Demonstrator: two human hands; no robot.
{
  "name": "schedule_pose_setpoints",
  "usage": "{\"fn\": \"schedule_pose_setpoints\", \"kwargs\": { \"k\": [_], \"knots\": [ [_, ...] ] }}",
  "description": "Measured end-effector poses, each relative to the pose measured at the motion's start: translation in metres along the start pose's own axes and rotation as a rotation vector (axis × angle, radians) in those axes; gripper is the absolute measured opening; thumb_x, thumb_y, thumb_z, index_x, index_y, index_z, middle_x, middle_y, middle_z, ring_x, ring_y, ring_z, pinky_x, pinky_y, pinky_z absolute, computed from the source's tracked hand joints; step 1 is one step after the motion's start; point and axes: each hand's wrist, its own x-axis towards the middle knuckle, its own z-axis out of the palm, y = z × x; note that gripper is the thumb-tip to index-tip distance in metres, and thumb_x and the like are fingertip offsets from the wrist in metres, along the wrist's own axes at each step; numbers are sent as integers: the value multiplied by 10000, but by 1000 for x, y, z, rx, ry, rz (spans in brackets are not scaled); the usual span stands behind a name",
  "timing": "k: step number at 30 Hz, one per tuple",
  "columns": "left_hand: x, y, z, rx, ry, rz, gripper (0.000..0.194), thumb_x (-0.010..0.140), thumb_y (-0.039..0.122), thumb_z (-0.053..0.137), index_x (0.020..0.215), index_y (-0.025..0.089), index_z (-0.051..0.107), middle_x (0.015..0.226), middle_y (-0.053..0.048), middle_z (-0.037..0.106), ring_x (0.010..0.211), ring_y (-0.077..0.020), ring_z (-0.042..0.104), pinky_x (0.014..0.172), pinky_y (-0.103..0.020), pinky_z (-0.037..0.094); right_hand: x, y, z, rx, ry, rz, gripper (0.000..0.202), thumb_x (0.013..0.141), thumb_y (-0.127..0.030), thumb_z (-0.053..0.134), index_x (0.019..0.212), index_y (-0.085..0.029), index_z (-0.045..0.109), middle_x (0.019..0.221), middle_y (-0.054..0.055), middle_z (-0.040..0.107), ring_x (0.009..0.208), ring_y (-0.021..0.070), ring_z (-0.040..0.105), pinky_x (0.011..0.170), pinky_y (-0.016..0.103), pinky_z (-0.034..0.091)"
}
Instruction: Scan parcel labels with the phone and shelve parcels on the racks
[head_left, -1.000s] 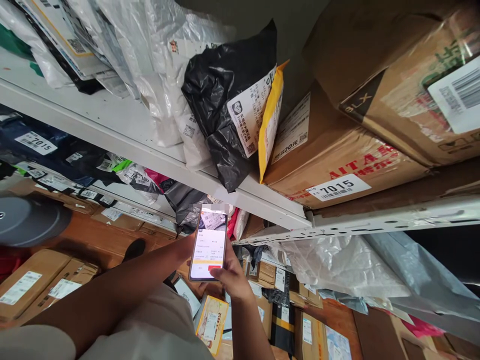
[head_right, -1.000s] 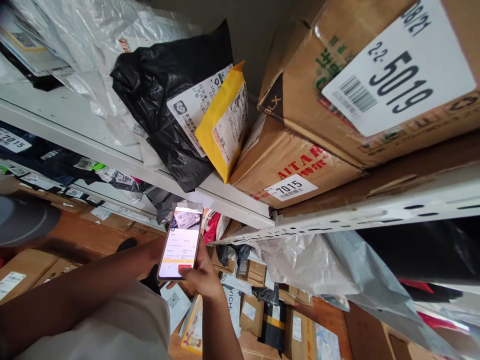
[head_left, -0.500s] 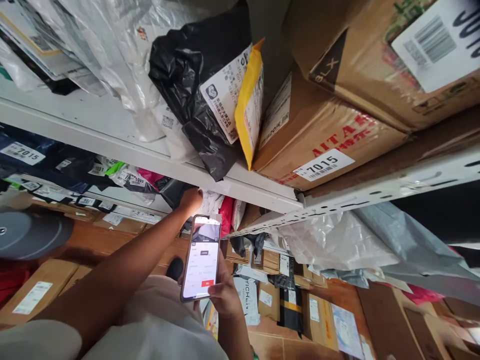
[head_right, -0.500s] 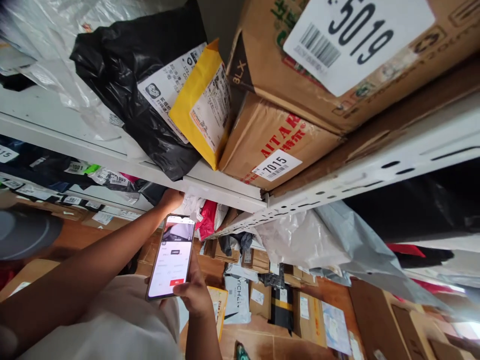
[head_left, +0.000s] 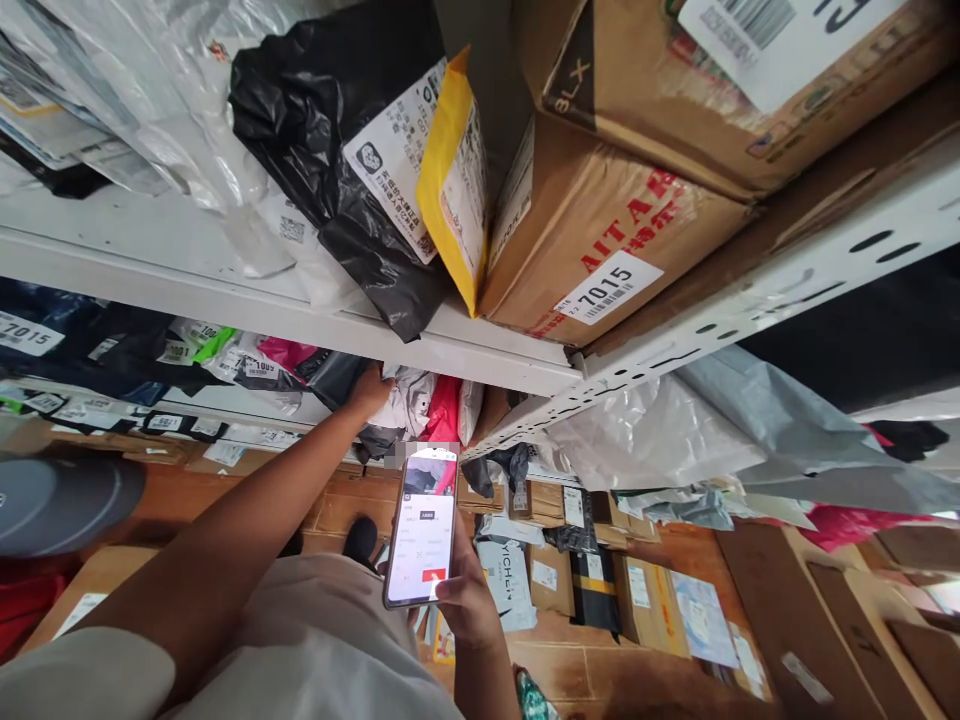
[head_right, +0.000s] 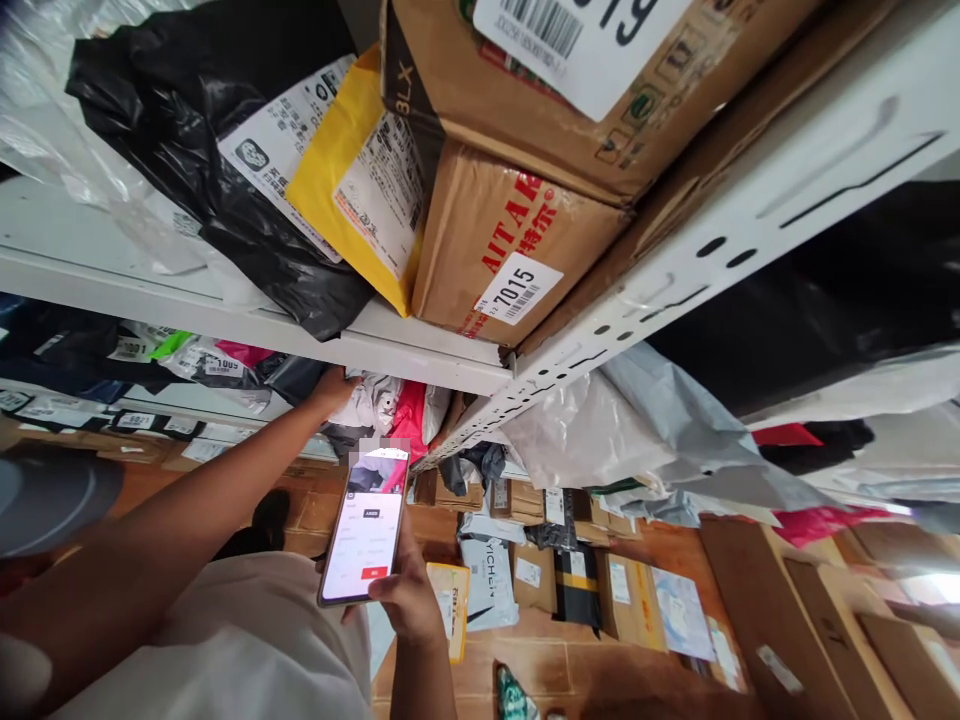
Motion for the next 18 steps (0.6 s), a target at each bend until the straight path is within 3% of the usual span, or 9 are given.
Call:
{"fn": "schedule_pose_setpoints", "kwargs": {
  "k": [3, 6, 10, 13, 18],
  "knots": [
    [-16, 8, 3, 64, 78, 63, 479, 879, 160, 487, 1349, 122, 407, 1340, -203, 521, 1198, -287, 559, 980, -372, 458, -7, 1, -3, 19, 3, -20, 982, 538, -157, 685, 1441, -300, 328, 1005, 85, 725, 802, 311, 709, 434, 340, 576],
    [-29, 19, 8, 94, 42, 150, 503, 862, 219, 524, 1357, 201, 434, 1433, -175, 418, 1254, -307, 513, 1009, -382, 436, -13, 2, -9, 55, 9, -39, 937, 558, -216, 703, 1424, -314, 360, 964, 70, 727, 738, 288, 710, 382, 289, 541],
    [-27, 36, 17, 66, -86, 175, 517, 772, 304, 669, 1260, 200, 537, 1325, -148, 546, 1191, -296, 560, 967, -363, 463, -9, 4, -17, 135, 37, -47, 869, 584, -366, 698, 1398, -348, 394, 1013, 76, 725, 690, 286, 704, 276, 229, 436],
    [-14, 43, 21, -8, -155, 178, 434, 744, 353, 703, 1143, 215, 601, 1187, -79, 660, 1115, -235, 604, 909, -288, 482, 3, 4, -20, 110, 102, -92, 871, 590, -431, 687, 1402, -335, 387, 1138, 113, 687, 807, 314, 697, 328, 248, 450],
    [5, 29, 12, -92, -26, 30, 365, 698, 287, 749, 1026, 170, 638, 1038, -93, 709, 1043, -260, 640, 879, -308, 496, 28, 1, -20, -13, 154, -193, 887, 630, -374, 711, 1424, -356, 315, 1161, 84, 682, 879, 299, 694, 477, 282, 510]
  ]
}}
